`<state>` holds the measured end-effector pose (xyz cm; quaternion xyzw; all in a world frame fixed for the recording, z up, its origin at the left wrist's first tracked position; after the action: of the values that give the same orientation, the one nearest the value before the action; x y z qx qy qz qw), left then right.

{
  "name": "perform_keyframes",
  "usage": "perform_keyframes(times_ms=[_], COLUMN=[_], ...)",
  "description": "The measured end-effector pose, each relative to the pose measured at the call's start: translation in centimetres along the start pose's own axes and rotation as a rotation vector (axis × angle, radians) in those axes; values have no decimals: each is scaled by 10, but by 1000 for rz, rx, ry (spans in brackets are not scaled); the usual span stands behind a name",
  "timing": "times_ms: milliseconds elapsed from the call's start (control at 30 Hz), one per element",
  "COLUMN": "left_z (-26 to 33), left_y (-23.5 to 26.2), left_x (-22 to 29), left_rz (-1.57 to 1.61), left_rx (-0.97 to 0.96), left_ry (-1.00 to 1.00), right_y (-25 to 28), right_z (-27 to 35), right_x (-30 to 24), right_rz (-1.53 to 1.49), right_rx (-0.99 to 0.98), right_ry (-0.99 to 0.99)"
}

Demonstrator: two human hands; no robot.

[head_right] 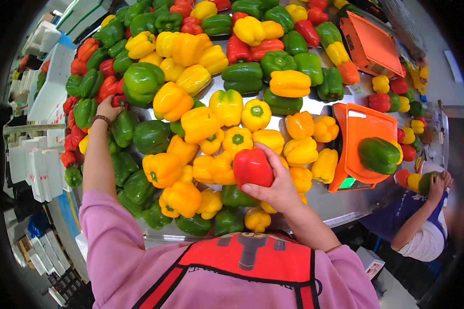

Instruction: The person selects red, yellow, and green bell peppers from a large pile on a metal table. They place the peppers on a digital scale, then thread them onto a skewer in a repeating color pattern. The person uses a yellow rubber band to secure the peppers on the skewer and places the finished product on the table.

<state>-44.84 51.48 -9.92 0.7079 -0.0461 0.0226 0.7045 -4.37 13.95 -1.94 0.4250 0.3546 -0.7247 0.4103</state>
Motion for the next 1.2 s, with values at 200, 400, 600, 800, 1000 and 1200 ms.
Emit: perform_keyframes(times_ms=[200, 400, 600, 800, 1000, 1200], left_z=[-30, 5, 89, 228, 316, 408], left_y=[-30, 2, 75, 122, 124, 89], left_x=[-16, -21, -16, 45, 168, 320], left_rz=[-255, -53, 758, 2065, 2225, 2121], left_rx=[-165, 263, 529, 126, -176, -443], left_ry=[29, 65, 210, 503, 392, 168], right_y=[6, 39, 141, 271, 335, 356], right_z=[7, 25, 59, 98, 62, 74], right_x=[-4, 3, -6, -35, -8, -27], right_rz=[83, -96, 92, 2, 512, 751], right_rx=[7, 84, 453, 1008, 1038, 1059], right_ry=[-3, 87, 558, 838, 752, 854])
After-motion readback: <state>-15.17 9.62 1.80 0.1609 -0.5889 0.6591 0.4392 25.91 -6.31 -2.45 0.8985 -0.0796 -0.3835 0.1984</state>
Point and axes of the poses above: each hand's wrist, its own z-axis away from the middle knuckle, its own y-axis out of the back of the hand, x = y × z, the point moved 2 cm from there along -z, towards the middle knuckle, and after that the axes turned 14 degrees about x, right-handed, at the moved point
